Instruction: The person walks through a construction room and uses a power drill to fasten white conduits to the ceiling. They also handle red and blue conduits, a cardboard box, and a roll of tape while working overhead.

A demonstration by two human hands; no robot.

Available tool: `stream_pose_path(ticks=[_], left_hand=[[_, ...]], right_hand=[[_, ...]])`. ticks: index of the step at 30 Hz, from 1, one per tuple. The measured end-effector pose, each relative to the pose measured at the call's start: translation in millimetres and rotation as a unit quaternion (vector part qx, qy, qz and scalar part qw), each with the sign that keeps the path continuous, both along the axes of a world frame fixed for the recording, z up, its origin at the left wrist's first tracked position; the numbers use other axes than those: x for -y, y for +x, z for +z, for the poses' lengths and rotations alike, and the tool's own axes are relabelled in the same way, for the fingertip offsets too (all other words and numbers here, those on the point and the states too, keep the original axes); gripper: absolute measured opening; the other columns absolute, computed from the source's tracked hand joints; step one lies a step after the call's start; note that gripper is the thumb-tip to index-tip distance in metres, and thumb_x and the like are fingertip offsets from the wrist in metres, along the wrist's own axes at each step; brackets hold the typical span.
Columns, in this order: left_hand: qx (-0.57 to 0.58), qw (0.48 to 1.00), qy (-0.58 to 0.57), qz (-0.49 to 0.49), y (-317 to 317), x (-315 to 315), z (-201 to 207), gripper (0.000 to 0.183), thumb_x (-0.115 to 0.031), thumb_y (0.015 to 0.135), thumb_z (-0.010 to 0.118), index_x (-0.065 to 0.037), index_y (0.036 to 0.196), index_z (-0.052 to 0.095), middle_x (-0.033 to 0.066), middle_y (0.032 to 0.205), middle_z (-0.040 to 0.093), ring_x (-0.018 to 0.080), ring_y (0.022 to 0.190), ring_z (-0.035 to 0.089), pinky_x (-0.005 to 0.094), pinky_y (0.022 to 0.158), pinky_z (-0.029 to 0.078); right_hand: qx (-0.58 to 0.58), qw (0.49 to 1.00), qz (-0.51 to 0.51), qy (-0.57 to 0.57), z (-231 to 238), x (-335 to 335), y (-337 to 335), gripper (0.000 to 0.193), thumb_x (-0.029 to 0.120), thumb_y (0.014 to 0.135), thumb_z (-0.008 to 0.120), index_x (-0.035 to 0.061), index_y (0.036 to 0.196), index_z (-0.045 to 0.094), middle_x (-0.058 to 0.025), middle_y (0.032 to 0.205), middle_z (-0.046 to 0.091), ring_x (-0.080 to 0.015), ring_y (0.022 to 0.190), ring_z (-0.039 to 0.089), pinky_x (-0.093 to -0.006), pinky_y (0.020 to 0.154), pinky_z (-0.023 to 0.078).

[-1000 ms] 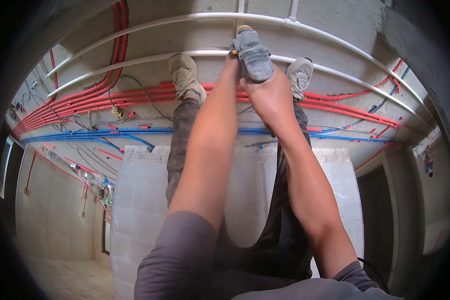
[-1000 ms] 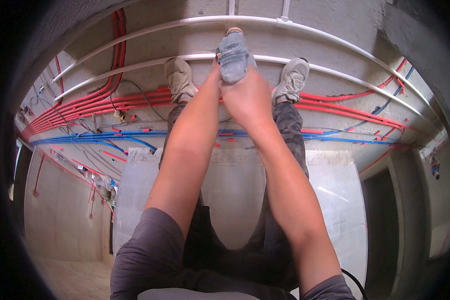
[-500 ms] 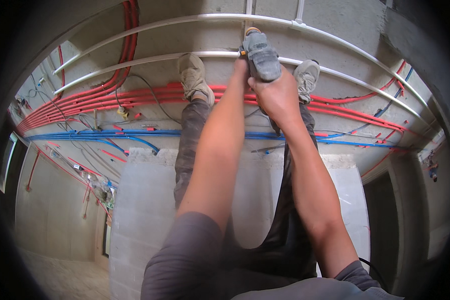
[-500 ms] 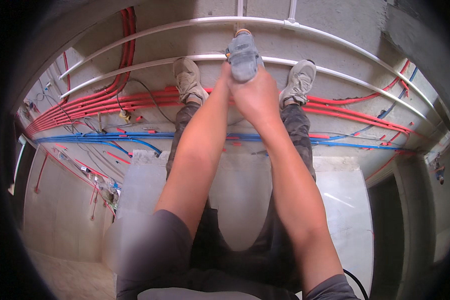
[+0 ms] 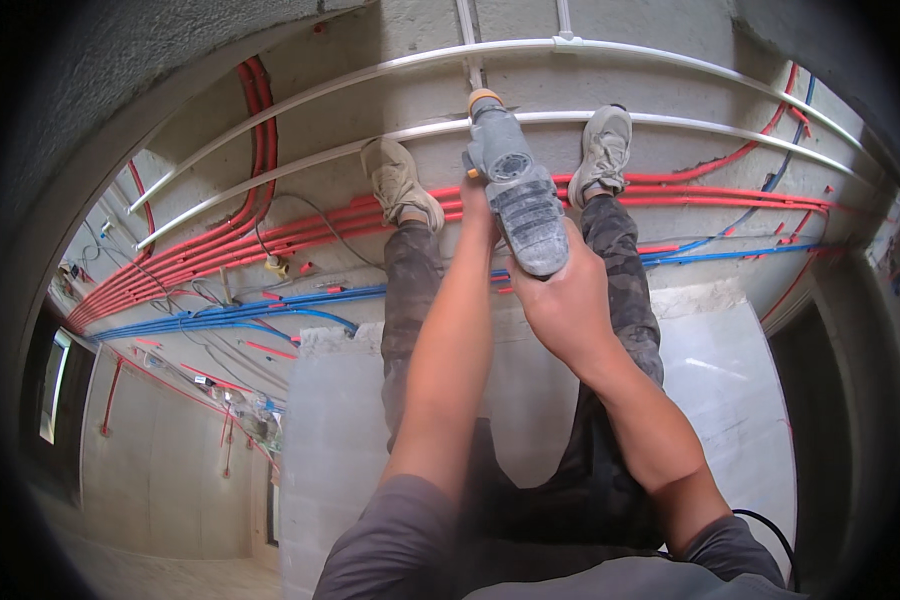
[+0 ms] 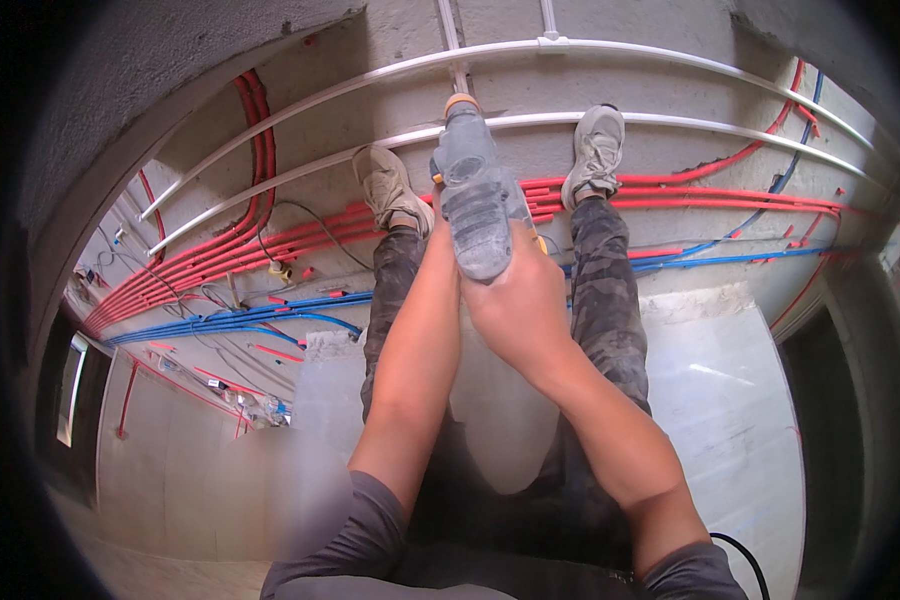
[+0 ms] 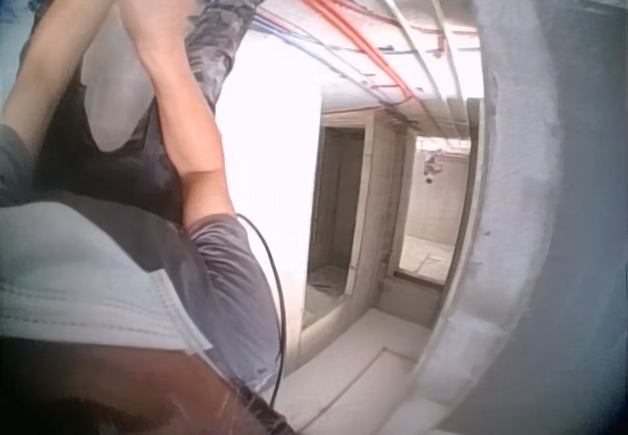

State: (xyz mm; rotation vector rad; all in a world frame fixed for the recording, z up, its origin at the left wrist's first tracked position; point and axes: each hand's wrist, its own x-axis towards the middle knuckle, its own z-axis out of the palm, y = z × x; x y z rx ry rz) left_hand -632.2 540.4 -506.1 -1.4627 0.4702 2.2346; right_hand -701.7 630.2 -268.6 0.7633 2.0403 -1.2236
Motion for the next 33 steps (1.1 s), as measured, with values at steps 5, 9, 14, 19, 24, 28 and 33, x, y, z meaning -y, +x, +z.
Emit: stream_pose_path(ticks=[5,9,14,19,24,28,33], left_hand=[[-0.017,0.998,0.046,-0.033,-11,21,-21,0.033,-0.029,0.099,0.05,-0.004,0.118,0.062,0.0108,0.104,0.069,0.0252,0.089,0.07,0.0413,0.078,0.059],[-0.022,0.997,0.044,-0.064,-17,31,-40,0.033,-0.029,0.1,0.05,-0.005,0.119,0.061,0.0109,0.106,0.068,0.0254,0.09,0.069,0.0408,0.079,0.058],[-0.027,0.995,0.043,-0.09,-27,37,-54,0.032,-0.028,0.1,0.05,-0.006,0.121,0.06,0.011,0.108,0.067,0.0255,0.092,0.068,0.0402,0.08,0.058],[-0.031,0.993,0.025,-0.114,-29,41,-70,0.032,-0.028,0.101,0.051,-0.006,0.123,0.058,0.011,0.11,0.066,0.0257,0.094,0.067,0.0396,0.081,0.057],[-0.035,0.99,0.005,-0.136,-28,43,-88,0.032,-0.028,0.101,0.051,-0.007,0.125,0.057,0.0111,0.112,0.065,0.0258,0.096,0.066,0.039,0.083,0.057],[-0.038,0.989,-0.015,-0.142,-21,42,-96,0.032,-0.027,0.101,0.051,-0.008,0.126,0.056,0.0112,0.114,0.064,0.0259,0.097,0.065,0.0385,0.084,0.056],[-0.046,0.987,-0.045,-0.148,-9,43,-106,0.032,-0.027,0.102,0.051,-0.009,0.128,0.055,0.0113,0.116,0.063,0.0261,0.099,0.064,0.0379,0.085,0.056]], right_hand=[[0.041,0.999,-0.015,-0.015,-17,15,-3,0.033,0.005,0.083,0.072,-0.002,0.113,0.061,-0.0155,0.091,0.07,-0.0274,0.083,0.07,-0.0354,0.078,0.053],[0.008,1.0,-0.004,0.007,-30,24,-8,0.035,0.005,0.082,0.072,-0.0012,0.114,0.061,-0.0177,0.095,0.071,-0.0334,0.087,0.07,-0.0377,0.08,0.053],[0.03,0.999,-0.019,0.018,-52,32,-18,0.034,0.008,0.082,0.073,-0.0009,0.112,0.061,-0.0188,0.097,0.071,-0.0352,0.09,0.07,-0.0386,0.081,0.053],[0.029,0.998,-0.048,-0.009,-59,42,-27,0.034,0.022,0.083,0.073,-0.0002,0.105,0.06,-0.027,0.093,0.069,-0.0472,0.094,0.066,-0.0502,0.082,0.051],[0.034,0.998,-0.044,-0.002,-65,45,-20,0.032,0.022,0.083,0.074,0.0,0.102,0.061,-0.0263,0.092,0.07,-0.0462,0.093,0.066,-0.0497,0.081,0.051],[0.013,0.998,-0.065,-0.001,-69,43,-14,0.034,0.024,0.083,0.075,0.0,0.102,0.061,-0.0258,0.091,0.07,-0.046,0.091,0.067,-0.0495,0.08,0.052],[0.014,0.999,-0.049,0.003,-69,39,-15,0.037,0.026,0.081,0.077,-0.0003,0.102,0.062,-0.0258,0.091,0.07,-0.0465,0.091,0.066,-0.0493,0.079,0.052]])
